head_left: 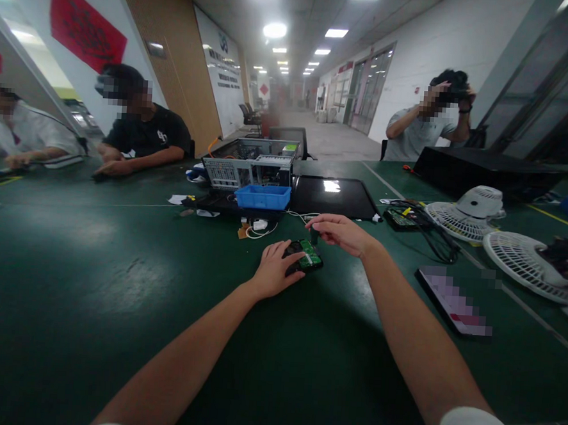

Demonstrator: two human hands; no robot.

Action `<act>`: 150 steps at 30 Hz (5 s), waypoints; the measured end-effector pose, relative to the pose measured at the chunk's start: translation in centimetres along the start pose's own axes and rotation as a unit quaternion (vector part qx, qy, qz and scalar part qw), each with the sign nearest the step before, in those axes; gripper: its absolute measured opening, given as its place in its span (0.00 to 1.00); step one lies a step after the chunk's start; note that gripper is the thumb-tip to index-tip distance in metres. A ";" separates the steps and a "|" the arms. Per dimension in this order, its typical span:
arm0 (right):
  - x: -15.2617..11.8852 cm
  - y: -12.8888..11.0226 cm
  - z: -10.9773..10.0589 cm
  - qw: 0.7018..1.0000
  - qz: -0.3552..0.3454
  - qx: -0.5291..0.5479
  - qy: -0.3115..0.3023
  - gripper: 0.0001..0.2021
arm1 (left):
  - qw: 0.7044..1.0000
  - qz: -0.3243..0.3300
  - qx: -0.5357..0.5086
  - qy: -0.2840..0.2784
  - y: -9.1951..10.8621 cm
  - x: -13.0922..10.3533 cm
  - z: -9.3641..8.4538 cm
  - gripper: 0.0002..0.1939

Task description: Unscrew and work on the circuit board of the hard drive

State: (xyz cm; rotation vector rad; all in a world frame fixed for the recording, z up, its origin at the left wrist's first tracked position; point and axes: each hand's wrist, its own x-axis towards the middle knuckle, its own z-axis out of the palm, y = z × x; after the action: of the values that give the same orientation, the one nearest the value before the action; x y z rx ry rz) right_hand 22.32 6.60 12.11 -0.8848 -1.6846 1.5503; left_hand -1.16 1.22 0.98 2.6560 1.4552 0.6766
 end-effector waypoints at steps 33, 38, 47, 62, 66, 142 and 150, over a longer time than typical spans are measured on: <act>-0.8 -0.8 0.6 0.996 0.047 0.026 -0.077 0.13 | 1.000 0.001 0.013 0.007 0.1 -0.1 0.0 0.27; -0.7 -0.5 0.6 0.996 0.036 0.041 -0.072 0.11 | 1.000 0.004 0.008 0.011 0.1 -0.1 -0.1 0.27; 0.1 0.2 0.0 1.000 0.007 0.017 0.021 0.14 | 1.000 0.006 0.008 0.008 0.1 -0.1 -0.1 0.27; -0.1 -0.2 0.2 0.999 0.029 0.020 -0.010 0.13 | 1.000 0.002 0.014 0.005 0.1 0.0 0.0 0.27; -0.4 -0.4 0.2 0.998 0.032 0.028 -0.037 0.12 | 1.000 0.000 0.011 0.003 0.1 0.0 0.0 0.27; 0.4 0.5 -0.1 0.996 0.031 0.082 0.011 0.10 | 1.000 0.000 0.002 0.005 0.0 0.1 0.3 0.28; 0.2 0.1 -0.2 0.999 0.025 0.037 0.009 0.12 | 1.000 0.002 0.000 0.002 -0.1 0.0 0.2 0.28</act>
State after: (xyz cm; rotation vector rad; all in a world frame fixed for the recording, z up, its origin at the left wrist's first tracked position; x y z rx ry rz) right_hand 22.36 6.86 12.03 -0.9065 -1.5936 1.6227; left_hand -1.12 1.31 0.81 2.6590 1.4514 0.6830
